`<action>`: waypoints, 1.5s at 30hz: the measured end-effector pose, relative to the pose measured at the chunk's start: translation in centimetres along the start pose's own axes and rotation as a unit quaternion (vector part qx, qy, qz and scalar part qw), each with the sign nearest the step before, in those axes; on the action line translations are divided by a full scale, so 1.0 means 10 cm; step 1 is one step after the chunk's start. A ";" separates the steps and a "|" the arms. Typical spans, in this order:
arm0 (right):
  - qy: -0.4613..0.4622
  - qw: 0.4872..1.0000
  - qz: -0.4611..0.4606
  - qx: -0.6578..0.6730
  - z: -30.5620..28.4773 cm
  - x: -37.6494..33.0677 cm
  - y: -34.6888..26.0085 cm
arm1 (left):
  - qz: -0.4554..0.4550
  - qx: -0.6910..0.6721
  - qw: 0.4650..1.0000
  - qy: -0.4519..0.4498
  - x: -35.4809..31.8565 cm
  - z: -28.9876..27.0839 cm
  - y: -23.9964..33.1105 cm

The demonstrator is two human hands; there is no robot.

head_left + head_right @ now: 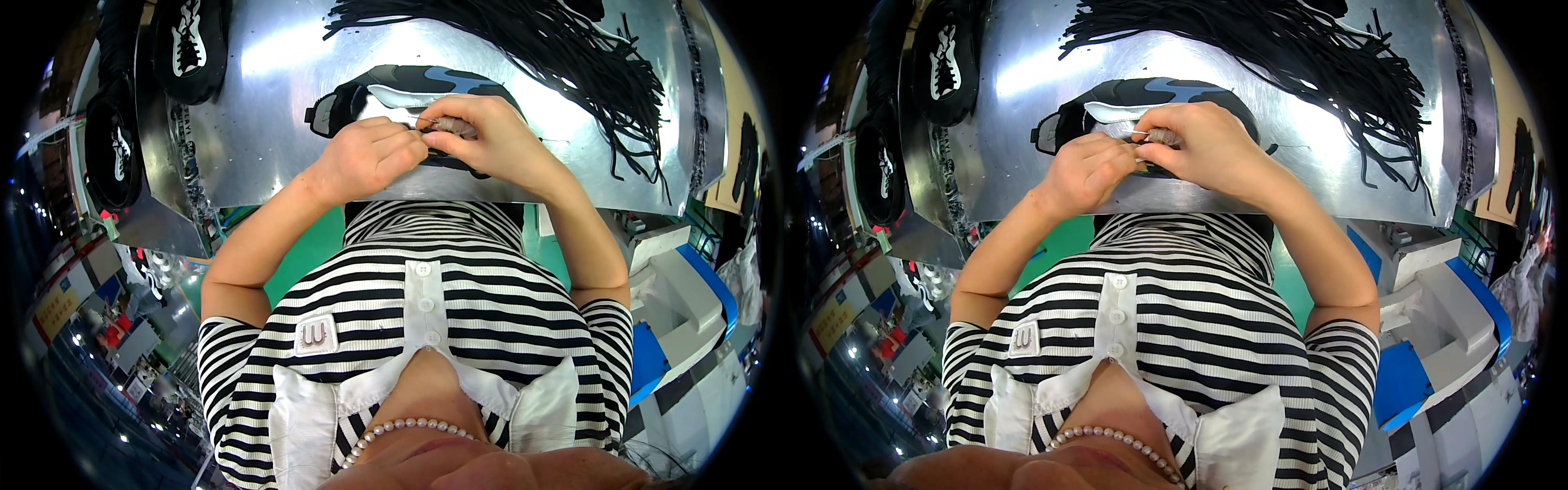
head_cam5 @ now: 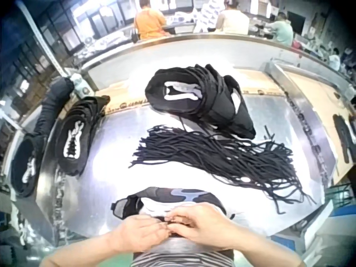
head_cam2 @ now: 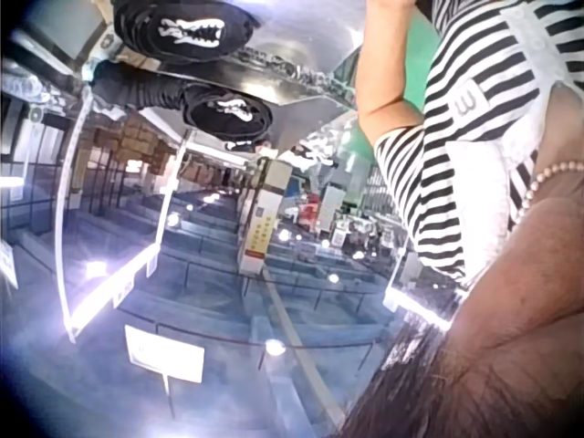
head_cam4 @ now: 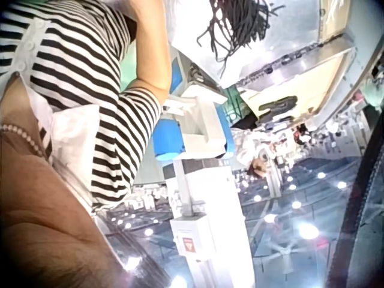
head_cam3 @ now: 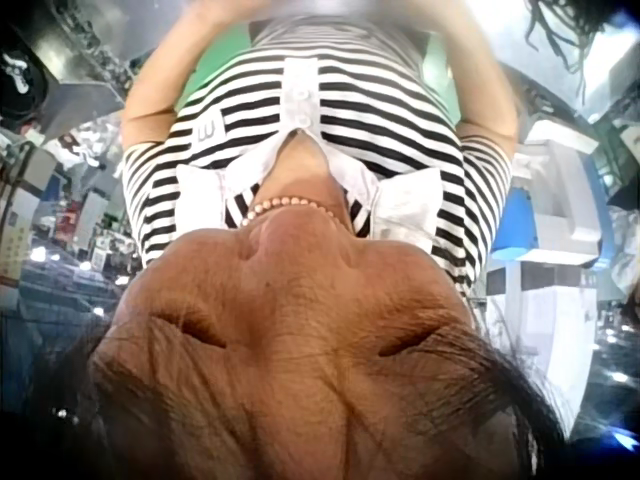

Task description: The person laces a shoe on a metal workbench. The person pulls a black lace through the eyelets of a sneaker upper, using a small metal tool to help thread it, and sets the laced shoe aside to reach for another upper.

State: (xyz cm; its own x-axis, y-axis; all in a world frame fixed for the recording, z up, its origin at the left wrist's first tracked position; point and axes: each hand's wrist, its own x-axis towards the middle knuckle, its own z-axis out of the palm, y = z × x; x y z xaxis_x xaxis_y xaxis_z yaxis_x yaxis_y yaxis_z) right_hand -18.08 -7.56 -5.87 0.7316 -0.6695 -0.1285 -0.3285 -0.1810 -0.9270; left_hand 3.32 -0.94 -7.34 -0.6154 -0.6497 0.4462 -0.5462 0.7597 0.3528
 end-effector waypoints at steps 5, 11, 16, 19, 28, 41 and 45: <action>-0.025 1.000 -0.016 -0.006 -0.07 -0.03 0.00 | 0.024 -0.006 1.000 0.012 0.02 -0.02 0.00; -0.005 0.997 -0.006 -0.079 -0.09 -0.07 -0.07 | 0.018 -0.013 1.000 0.009 0.03 -0.01 -0.01; 0.021 0.997 -0.059 -0.037 -0.03 -0.15 0.00 | -0.014 -0.051 0.999 0.004 0.02 0.01 -0.01; -0.005 1.000 -0.027 -0.013 -0.06 -0.15 -0.04 | -0.014 -0.045 0.999 0.009 0.02 0.01 -0.01; 0.027 0.999 -0.033 -0.011 0.00 -0.18 -0.05 | -0.026 -0.065 0.998 0.009 0.04 -0.01 -0.01; 0.402 0.895 -0.190 -0.009 -0.50 0.01 -0.17 | -0.021 -0.135 0.990 -0.041 0.07 -0.04 -0.02; 0.160 0.978 -0.002 0.138 -0.03 0.01 0.07 | -0.189 -0.126 0.960 -0.164 0.18 -0.13 0.02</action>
State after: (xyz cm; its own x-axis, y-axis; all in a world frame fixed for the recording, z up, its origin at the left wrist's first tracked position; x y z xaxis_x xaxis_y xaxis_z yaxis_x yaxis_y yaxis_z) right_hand -18.39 -7.93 -6.40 0.4942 -0.8680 -0.0488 -0.1209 -0.0130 -0.9926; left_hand 2.81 -1.91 -5.33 -0.5691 -0.8220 -0.0204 -0.6355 0.4240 0.6452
